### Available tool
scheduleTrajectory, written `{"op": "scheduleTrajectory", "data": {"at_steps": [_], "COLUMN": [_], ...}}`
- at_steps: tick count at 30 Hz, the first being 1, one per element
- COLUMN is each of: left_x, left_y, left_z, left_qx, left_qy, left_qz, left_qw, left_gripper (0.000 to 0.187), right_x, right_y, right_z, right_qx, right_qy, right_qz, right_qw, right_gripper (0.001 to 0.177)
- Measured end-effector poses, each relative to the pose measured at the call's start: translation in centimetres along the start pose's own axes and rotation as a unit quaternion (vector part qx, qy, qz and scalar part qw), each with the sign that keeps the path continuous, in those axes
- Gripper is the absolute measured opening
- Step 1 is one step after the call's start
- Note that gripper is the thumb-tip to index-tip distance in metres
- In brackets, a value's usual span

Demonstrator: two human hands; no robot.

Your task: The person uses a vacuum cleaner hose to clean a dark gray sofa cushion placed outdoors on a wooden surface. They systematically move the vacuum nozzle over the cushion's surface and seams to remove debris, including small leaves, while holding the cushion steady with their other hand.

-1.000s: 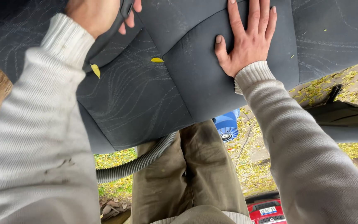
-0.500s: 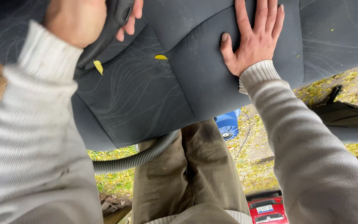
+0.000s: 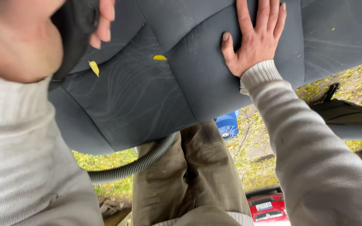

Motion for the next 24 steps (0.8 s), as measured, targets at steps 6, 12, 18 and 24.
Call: {"op": "scheduleTrajectory", "data": {"at_steps": [6, 12, 18, 24], "left_x": [-2.7, -2.7, 4.4, 8.6], "left_y": [-3.0, -3.0, 4.5, 7.7], "left_z": [0.4, -0.9, 1.9, 7.5], "left_qx": [-0.078, 0.111, 0.135, 0.098], "left_qy": [-0.082, -0.312, -0.28, -0.217], "left_qz": [0.119, 0.072, 0.167, 0.208], "left_qw": [0.986, 0.941, 0.936, 0.949], "left_gripper": [0.042, 0.043, 0.033, 0.039], "right_x": [-0.4, -0.5, -0.2, -0.1], "right_y": [0.3, -0.2, 0.1, 0.1], "right_z": [0.0, -0.2, 0.2, 0.0], "right_qx": [0.012, 0.022, -0.022, 0.022], "right_qy": [-0.012, -0.004, -0.015, 0.002], "right_qz": [-0.016, -0.022, 0.006, -0.03], "right_qw": [1.0, 1.0, 1.0, 0.999], "right_gripper": [0.071, 0.071, 0.072, 0.07]}}
Point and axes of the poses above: each hand's wrist, its own y-axis away from the middle knuckle, its own z-axis out of the palm, x = y × z, the point moved 9 cm from there along -y, towards the middle knuckle, and after that the axes turned 3 degrees about -y, right-handed, at the moved point
